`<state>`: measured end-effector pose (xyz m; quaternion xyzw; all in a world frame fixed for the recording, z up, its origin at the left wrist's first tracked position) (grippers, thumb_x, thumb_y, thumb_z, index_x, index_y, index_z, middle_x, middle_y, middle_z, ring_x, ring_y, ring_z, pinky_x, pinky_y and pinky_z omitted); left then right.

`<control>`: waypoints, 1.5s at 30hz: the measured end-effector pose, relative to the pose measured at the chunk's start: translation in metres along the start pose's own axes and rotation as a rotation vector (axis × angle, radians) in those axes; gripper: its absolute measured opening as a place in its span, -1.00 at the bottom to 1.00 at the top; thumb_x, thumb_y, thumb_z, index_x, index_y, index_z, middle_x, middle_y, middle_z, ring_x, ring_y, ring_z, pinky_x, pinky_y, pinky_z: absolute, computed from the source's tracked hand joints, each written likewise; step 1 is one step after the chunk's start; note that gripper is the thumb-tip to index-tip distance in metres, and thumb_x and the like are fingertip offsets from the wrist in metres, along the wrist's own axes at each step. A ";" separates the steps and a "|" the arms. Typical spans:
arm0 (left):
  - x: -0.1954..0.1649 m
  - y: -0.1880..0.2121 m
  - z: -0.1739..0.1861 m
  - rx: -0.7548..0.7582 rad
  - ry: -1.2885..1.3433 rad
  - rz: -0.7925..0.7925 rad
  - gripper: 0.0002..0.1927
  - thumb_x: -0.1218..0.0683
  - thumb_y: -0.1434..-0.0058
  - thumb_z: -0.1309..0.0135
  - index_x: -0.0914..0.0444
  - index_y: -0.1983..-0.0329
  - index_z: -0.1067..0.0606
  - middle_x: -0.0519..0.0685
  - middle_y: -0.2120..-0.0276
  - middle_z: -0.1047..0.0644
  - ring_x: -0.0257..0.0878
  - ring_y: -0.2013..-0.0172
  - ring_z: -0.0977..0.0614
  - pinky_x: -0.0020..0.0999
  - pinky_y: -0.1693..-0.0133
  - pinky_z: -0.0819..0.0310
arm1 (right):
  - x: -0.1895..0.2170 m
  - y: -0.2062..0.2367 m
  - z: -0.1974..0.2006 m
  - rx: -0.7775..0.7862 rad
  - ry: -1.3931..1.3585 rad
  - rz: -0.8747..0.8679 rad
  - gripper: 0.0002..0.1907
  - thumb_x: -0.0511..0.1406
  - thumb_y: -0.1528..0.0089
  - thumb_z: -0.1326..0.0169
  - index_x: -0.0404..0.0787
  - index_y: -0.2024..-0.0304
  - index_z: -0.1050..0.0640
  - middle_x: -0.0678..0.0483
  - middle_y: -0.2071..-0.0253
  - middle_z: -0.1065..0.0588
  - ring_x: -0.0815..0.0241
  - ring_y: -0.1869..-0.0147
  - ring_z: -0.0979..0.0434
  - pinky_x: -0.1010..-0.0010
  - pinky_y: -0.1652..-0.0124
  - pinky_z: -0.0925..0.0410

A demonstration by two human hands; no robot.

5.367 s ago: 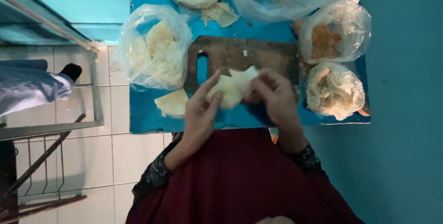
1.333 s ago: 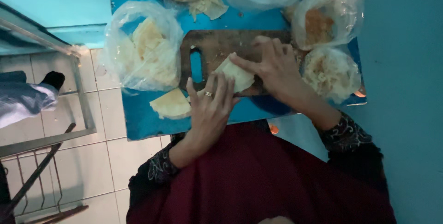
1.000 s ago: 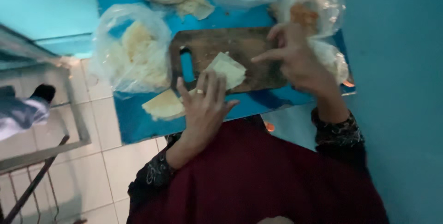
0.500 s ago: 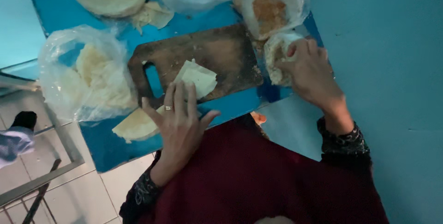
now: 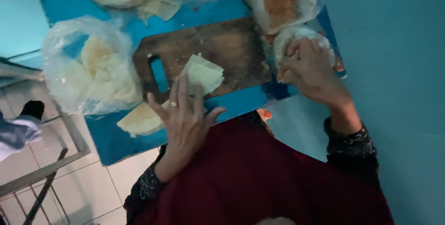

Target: The person sits on the floor at a low table and assembles stuffed snacks: they take thin square wrappers, place filling from plastic bags onto a wrapper, fold the wrapper over the filling, and set the folded piece aside. They briefly use a knife on the cutting board and handle multiple bags of filling and stacked finished pieces.

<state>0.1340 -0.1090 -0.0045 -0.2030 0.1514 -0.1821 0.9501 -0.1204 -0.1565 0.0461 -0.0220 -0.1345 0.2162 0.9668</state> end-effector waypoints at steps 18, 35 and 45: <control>0.014 0.011 0.002 -0.015 -0.026 -0.039 -0.12 -0.45 -0.27 -0.04 0.32 -0.35 -0.47 0.12 -0.33 -0.39 0.04 -0.43 -0.30 0.59 -0.26 0.20 | 0.154 -0.073 -0.049 -0.222 0.189 0.356 -0.43 -0.03 -0.23 -0.25 0.01 -0.26 -0.55 -0.03 -0.23 -0.32 -0.04 -0.27 -0.26 -0.05 -0.16 -0.11; 0.006 0.017 0.000 -0.035 -0.086 -0.021 -0.08 -0.47 -0.21 -0.09 0.31 -0.36 -0.46 0.16 -0.37 -0.34 0.07 -0.44 -0.30 0.59 -0.25 0.26 | 0.108 -0.100 -0.035 -0.147 0.184 0.333 -0.39 -0.35 -0.41 -0.10 0.26 -0.48 -0.45 -0.05 -0.41 -0.18 -0.06 -0.43 -0.19 0.03 -0.40 -0.14; 0.003 0.018 -0.012 0.034 -0.141 -0.046 -0.12 -0.46 -0.21 -0.11 0.30 -0.29 -0.50 0.05 -0.28 -0.40 -0.06 -0.32 -0.41 0.55 -0.27 0.25 | 0.148 -0.058 -0.051 -0.243 0.419 0.393 -0.48 -0.15 -0.35 -0.14 -0.08 -0.35 -0.50 0.01 -0.45 -0.23 0.00 -0.33 -0.23 -0.13 -0.30 -0.09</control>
Point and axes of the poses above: each hand's wrist, its own y-axis away from the middle knuckle, its own z-axis out of the back of the hand, x = y × z, the point moved 10 cm from there along -y, towards the middle knuckle
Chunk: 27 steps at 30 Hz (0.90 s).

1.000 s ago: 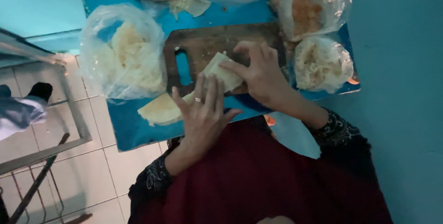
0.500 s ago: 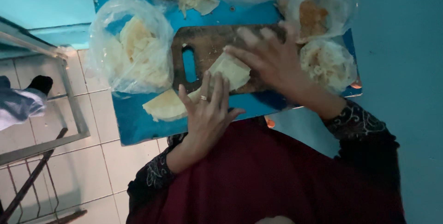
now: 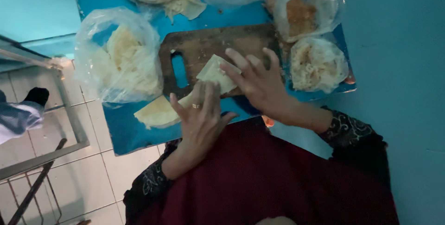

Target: The person sits on the floor at a low table and assembles stuffed snacks: they take thin square wrappers, place filling from plastic bags onto a wrapper, fold the wrapper over the filling, and set the folded piece aside. They briefly use a knife on the cutting board and handle multiple bags of filling and stacked finished pieces.

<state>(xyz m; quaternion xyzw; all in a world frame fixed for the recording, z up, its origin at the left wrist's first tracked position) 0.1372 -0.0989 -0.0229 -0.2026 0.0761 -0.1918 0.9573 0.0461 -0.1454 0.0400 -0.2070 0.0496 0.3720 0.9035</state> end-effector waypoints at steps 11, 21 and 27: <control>-0.008 -0.009 0.017 -0.032 -0.056 -0.053 -0.07 -0.54 -0.30 0.05 0.34 -0.30 -0.50 0.12 -0.21 -0.47 -0.01 -0.30 -0.44 0.57 -0.22 0.28 | -0.187 0.034 0.007 0.112 -0.480 -0.447 -0.81 -0.44 -0.40 -0.05 -0.26 -0.06 -0.54 -0.12 0.00 -0.60 -0.11 -0.03 -0.64 0.13 0.00 -0.46; -0.007 -0.014 0.026 -0.119 0.085 0.042 -0.67 -0.01 -0.46 -0.14 0.26 -0.17 -0.53 0.04 -0.17 -0.53 -0.11 -0.30 -0.49 0.50 -0.36 0.37 | -0.250 0.033 -0.065 0.156 -0.301 -0.213 -0.73 -0.38 -0.31 -0.23 -0.16 -0.03 -0.50 -0.06 0.11 -0.61 -0.15 0.03 -0.63 0.10 0.07 -0.45; 0.020 -0.013 0.044 -0.219 0.203 0.209 -0.84 0.12 -0.39 -0.19 0.21 0.01 -0.57 -0.02 -0.15 -0.53 -0.08 -0.31 -0.49 0.44 -0.36 0.37 | -0.246 0.042 -0.072 0.164 -0.224 -0.170 -0.66 -0.25 -0.24 -0.36 -0.20 0.05 -0.51 -0.08 0.16 -0.60 -0.13 0.09 -0.63 0.13 0.12 -0.45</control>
Point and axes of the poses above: each hand's wrist, its own y-axis away from the middle knuckle, its own z-axis out of the back of the hand, x = y × z, the point moved 10 cm from there along -y, towards the middle knuckle
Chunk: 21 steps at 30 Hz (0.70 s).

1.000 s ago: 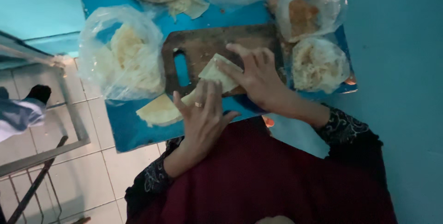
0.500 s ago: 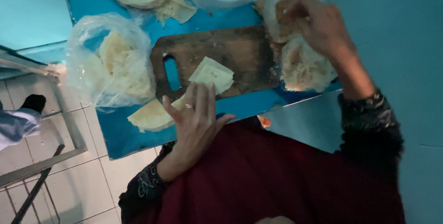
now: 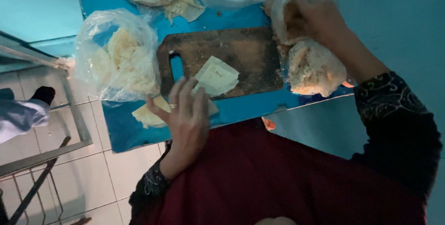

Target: The person sits on the floor at a low table and assembles stuffed snacks: they take thin square wrappers, place filling from plastic bags onto a wrapper, fold the wrapper over the filling, and set the folded piece aside. They briefly use a knife on the cutting board and handle multiple bags of filling and stacked finished pieces.

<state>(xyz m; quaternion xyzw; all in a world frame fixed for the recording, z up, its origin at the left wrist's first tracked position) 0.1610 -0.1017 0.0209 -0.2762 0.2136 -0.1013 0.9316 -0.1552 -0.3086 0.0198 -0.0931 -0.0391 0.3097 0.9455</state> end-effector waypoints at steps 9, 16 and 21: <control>0.019 -0.009 0.008 0.020 0.038 0.076 -0.75 0.03 -0.31 -0.23 0.24 0.03 -0.57 0.01 -0.12 -0.48 -0.05 -0.24 -0.47 0.48 -0.33 0.29 | 0.027 0.022 0.042 -0.108 -0.840 -0.530 -0.70 -0.38 -0.26 -0.38 -0.21 0.13 -0.47 0.03 0.19 -0.57 0.17 0.04 -0.68 0.29 0.07 -0.59; 0.022 0.003 0.018 0.055 0.084 0.093 -0.83 0.05 -0.32 -0.22 0.22 0.18 -0.51 -0.02 -0.03 -0.48 -0.06 -0.15 -0.50 0.46 -0.32 0.14 | 0.200 0.005 -0.001 -0.001 -1.011 -0.361 -0.68 -0.36 -0.21 -0.31 -0.22 0.09 -0.44 0.07 0.20 -0.65 0.22 0.07 -0.72 0.44 0.13 -0.57; 0.020 0.008 0.029 0.038 0.063 0.069 -0.79 0.02 -0.30 -0.24 0.22 0.14 -0.53 0.02 -0.02 -0.47 -0.03 -0.14 -0.50 0.47 -0.28 0.11 | 0.267 -0.005 0.017 -0.216 -0.639 -0.001 -0.73 -0.40 -0.23 -0.29 -0.27 0.07 -0.51 -0.07 0.13 -0.61 0.06 0.10 -0.70 0.36 0.15 -0.54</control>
Point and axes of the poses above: each hand's wrist, its own y-axis away from the middle knuckle, its own z-axis out of the back of the hand, x = y × z, the point moved 10 cm from there along -y, towards the middle knuckle
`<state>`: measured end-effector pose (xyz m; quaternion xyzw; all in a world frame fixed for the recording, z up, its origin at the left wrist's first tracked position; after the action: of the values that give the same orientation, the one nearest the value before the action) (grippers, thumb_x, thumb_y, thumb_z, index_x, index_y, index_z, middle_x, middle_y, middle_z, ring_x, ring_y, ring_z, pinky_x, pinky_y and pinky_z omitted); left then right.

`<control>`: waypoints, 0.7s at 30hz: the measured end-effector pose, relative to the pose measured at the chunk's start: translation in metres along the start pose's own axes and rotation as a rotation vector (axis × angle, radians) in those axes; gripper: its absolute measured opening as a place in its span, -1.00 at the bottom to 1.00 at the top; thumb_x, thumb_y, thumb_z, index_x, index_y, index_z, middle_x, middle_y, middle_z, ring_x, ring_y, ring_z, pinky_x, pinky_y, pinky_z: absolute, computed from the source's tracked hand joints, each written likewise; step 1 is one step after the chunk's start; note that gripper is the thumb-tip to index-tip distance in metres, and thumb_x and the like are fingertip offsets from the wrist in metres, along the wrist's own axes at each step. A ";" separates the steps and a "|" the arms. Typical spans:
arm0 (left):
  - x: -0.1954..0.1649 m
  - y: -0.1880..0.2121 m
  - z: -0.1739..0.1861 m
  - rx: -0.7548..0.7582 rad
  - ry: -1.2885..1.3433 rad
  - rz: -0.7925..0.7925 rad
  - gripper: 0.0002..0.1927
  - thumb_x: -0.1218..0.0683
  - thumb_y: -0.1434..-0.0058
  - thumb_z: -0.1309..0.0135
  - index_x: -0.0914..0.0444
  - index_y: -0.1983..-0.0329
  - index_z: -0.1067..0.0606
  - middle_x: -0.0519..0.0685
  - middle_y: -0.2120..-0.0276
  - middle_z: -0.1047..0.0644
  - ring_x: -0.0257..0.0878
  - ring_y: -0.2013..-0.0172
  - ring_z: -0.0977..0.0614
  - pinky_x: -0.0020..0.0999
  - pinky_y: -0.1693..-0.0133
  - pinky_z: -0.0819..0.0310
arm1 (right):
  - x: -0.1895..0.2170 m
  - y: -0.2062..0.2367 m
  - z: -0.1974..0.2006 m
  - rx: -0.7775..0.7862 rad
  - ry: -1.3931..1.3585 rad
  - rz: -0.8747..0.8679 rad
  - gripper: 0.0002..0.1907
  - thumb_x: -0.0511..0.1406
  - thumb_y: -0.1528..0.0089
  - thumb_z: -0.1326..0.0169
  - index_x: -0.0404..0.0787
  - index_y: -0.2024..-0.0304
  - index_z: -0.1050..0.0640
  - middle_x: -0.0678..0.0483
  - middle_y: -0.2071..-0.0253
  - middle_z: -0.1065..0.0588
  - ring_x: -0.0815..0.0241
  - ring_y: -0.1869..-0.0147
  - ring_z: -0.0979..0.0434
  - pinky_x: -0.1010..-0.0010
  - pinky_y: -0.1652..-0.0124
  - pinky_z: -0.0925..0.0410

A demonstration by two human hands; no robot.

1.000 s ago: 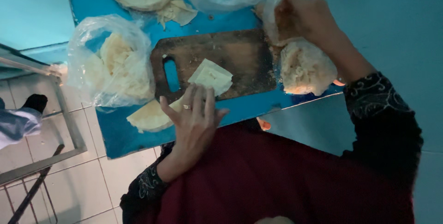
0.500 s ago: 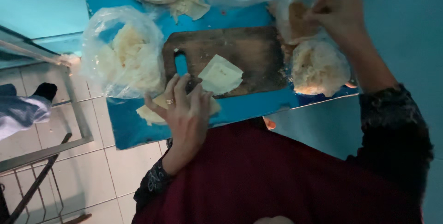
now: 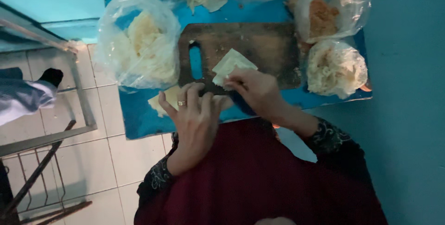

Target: The person sits on the floor at a low table and assembles stuffed snacks: they take thin square wrappers, place filling from plastic bags onto a wrapper, fold the wrapper over the filling, and set the folded piece aside. They briefly use a knife on the cutting board and handle multiple bags of filling and stacked finished pieces.

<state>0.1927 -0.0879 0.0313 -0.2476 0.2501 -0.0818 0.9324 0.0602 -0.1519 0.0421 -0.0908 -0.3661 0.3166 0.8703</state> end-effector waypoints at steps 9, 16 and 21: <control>0.003 -0.007 -0.002 0.013 0.016 0.021 -0.81 0.06 -0.30 -0.23 0.26 0.15 -0.54 0.03 -0.08 -0.48 -0.02 -0.17 -0.48 0.45 -0.31 0.11 | 0.033 0.018 0.000 -0.066 0.468 0.300 -0.68 -0.35 -0.24 -0.23 -0.22 -0.04 -0.55 0.08 -0.02 -0.60 0.13 -0.05 -0.59 0.25 0.11 -0.33; 0.010 -0.013 -0.013 -0.023 -0.015 0.067 -0.74 0.08 -0.31 -0.22 0.29 -0.01 -0.58 0.07 -0.13 -0.46 -0.01 -0.20 -0.47 0.45 -0.34 0.20 | -0.015 0.016 0.039 -0.138 0.324 -0.062 -0.73 -0.33 -0.29 -0.25 -0.11 -0.06 -0.59 0.16 -0.06 -0.57 0.05 -0.10 -0.50 0.19 -0.07 -0.31; 0.006 -0.015 -0.016 -0.026 0.024 0.048 -0.77 0.12 -0.34 -0.23 0.25 -0.02 -0.59 0.00 -0.12 -0.46 -0.05 -0.19 -0.49 0.41 -0.36 0.17 | -0.023 0.034 0.053 -0.167 0.471 -0.231 -0.80 -0.34 -0.26 -0.27 -0.06 0.06 -0.64 0.03 -0.05 -0.45 -0.02 -0.09 -0.42 0.15 -0.05 -0.28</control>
<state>0.1894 -0.1091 0.0238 -0.2527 0.2683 -0.0588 0.9277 -0.0053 -0.1437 0.0530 -0.1910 -0.1867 0.1540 0.9513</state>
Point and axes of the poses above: each hand's wrist, its own y-axis away from the middle knuckle, its own z-axis out of the back of the hand, x = y × z, the point moved 10 cm from there along -y, towards the middle knuckle
